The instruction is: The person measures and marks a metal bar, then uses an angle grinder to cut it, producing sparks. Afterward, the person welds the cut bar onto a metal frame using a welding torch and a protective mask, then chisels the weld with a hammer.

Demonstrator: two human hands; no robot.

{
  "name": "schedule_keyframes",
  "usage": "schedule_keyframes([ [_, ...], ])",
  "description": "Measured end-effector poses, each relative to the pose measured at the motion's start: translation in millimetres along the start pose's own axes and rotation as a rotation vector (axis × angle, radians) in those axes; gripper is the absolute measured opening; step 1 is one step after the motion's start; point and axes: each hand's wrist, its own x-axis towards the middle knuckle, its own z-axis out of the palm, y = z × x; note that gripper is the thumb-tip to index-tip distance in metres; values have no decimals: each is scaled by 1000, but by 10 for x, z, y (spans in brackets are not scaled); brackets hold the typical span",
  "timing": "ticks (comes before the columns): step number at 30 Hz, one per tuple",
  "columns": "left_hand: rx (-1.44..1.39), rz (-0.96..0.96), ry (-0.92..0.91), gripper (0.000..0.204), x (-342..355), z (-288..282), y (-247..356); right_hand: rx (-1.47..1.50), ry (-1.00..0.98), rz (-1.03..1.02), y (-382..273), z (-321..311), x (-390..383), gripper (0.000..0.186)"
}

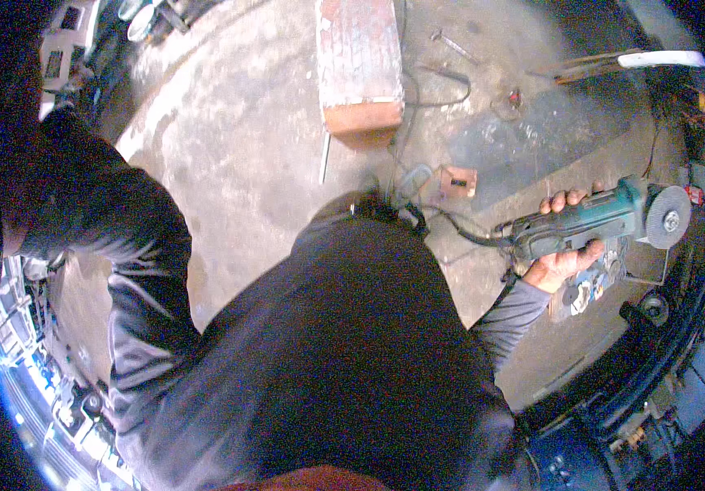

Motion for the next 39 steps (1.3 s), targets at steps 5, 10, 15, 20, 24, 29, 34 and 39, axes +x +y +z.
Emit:
schedule_keyframes([
  [5, -101, 84, 71, 22, 175, 36, 209, -57, -14, -17, -86, 47, -126, 97],
  [10, -359, 130, 157, 19, 292, 15, 374, 14, -23, 50, 18, 23, -159, 94],
  [15, -994, -226, -31, 19, -27, -10, 848, 79, 24, 107, -66, -293, -285, 91],
  [20, -594, -243, -94, 24, -586, -214, 1207, 169, -27, 142, 17, -60, -338, 78],
  [24, -552, -182, 121, 21, -969, -50, 1274, 29, 64, 130, 238, 236, -319, 83],
  [29, -573, -258, 181, 16, -900, 61, 1266, 76, -89, 163, 346, -46, -385, 88],
  [34, -767, -129, 126, 15, -938, -248, 1058, 102, -184, 108, 616, 155, -650, 79],
  [39, -688, 229, 112, 23, -1227, -597, 406, 162, -152, 135, 873, 804, -792, 78],
])
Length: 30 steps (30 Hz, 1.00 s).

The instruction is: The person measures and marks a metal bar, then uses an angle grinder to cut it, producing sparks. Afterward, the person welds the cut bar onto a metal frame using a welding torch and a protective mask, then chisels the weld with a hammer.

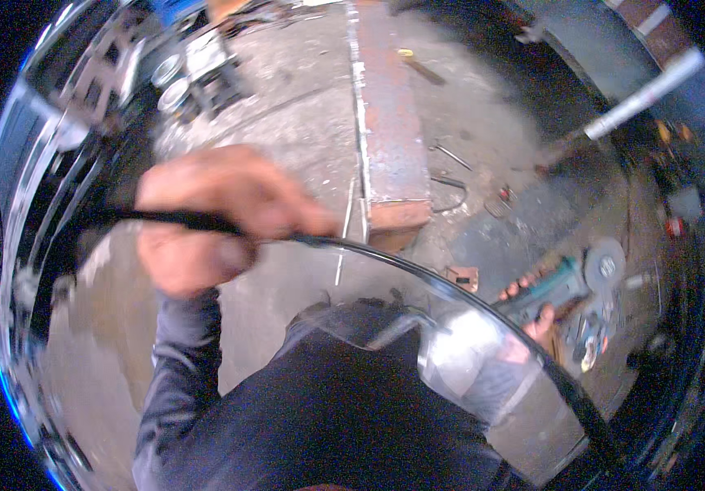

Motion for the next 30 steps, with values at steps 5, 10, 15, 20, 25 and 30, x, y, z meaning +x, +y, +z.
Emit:
schedule_keyframes([
  [5, -108, 116, -72, 30, -259, -629, 330, -75, 176, -113, 596, 267, 103, 86],
  [10, -174, 156, 252, 26, -707, -679, 507, -238, 255, -147, 1103, 898, 221, 95],
  [15, -224, -167, 327, 23, -480, -553, 742, -143, 272, -99, 1324, 791, 120, 96],
  [20, -254, 26, 351, 28, -664, -667, 609, -171, 324, -55, 1343, 869, 220, 98],
  [25, -310, 67, 324, 35, -715, -615, 542, -255, 266, -43, 1176, 912, 292, 100],
  [30, -340, -1, 337, 42, -663, -393, 331, -345, 235, -26, 1076, 987, 336, 97],
])
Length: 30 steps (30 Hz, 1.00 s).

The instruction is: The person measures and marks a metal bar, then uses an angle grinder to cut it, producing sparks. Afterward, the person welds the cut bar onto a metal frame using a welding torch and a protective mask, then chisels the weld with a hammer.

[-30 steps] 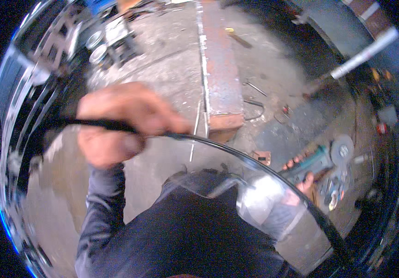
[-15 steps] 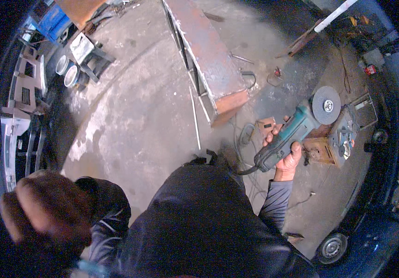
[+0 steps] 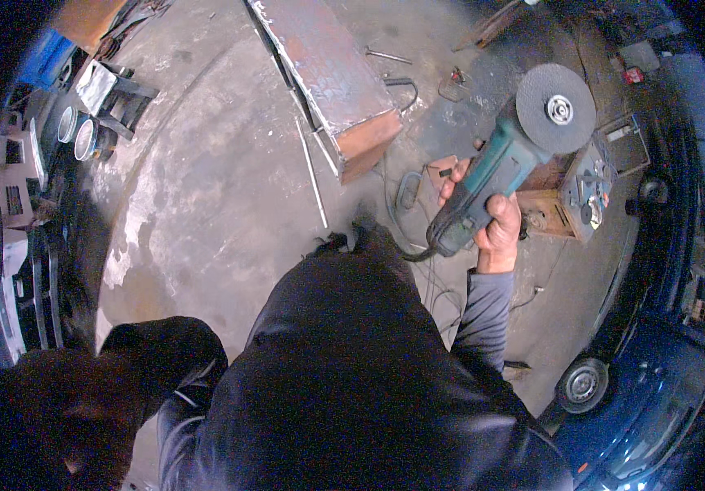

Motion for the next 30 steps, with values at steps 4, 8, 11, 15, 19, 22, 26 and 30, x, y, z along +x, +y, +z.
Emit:
schedule_keyframes([
  [4, -22, -58, 3, 49, 15, 77, -132, -20, 72, -17, -41, -51, -96, 100],
  [8, -24, -145, -8, 55, 4, 103, -270, 11, 65, -38, -67, 56, -155, 100],
  [11, -15, -263, 6, 60, -80, 59, -383, 6, 59, -45, 5, 174, -141, 97],
  [15, -9, -608, -212, 67, -369, 276, -1209, -50, 194, -95, 128, 194, -269, 83],
  [19, -54, -770, -537, 73, -1067, 632, -2155, -8, 247, -91, 422, 435, -252, 64],
  [22, -439, -991, -436, 70, -1389, 791, -2380, 7, 291, -68, 581, 519, -274, 52],
  [26, -561, -1196, -460, 64, -1295, 839, -2421, 5, 336, -129, 617, 536, -308, 51],
  [30, -525, -1262, -486, 62, -1223, 919, -2519, -14, 414, -73, 647, 336, -330, 50],
])
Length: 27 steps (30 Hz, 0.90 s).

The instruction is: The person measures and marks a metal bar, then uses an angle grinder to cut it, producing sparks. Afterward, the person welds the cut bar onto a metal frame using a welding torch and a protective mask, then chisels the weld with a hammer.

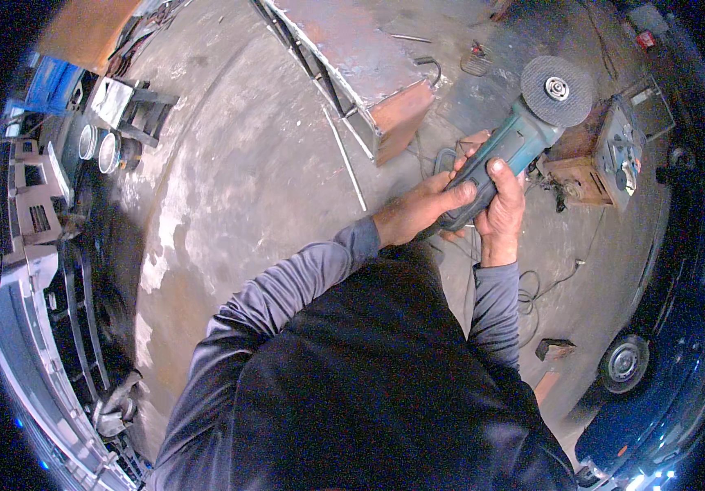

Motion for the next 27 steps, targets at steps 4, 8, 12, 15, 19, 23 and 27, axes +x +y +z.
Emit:
schedule_keyframes([
  [4, -38, -29, -18, 58, 304, -118, -104, -49, 70, -41, 7, -32, 139, 51],
  [8, -141, -180, -57, 57, 440, -262, 88, -25, 111, -72, 51, -47, 337, 48],
  [12, -81, -137, -2, 52, 556, -307, 147, -12, 104, -87, 72, -28, 475, 46],
  [15, -68, -137, -35, 47, 580, -338, 190, 47, 128, -34, 98, -111, 492, 44],
  [19, 30, -100, -38, 44, 569, -316, 158, 61, 175, -80, 91, -125, 382, 41],
  [23, 135, -71, -34, 46, 349, -299, 183, -11, 269, -162, 96, 62, 86, 50],
  [27, 231, -89, -78, 57, 127, -387, 125, 76, 328, -204, 167, 226, -191, 53],
])
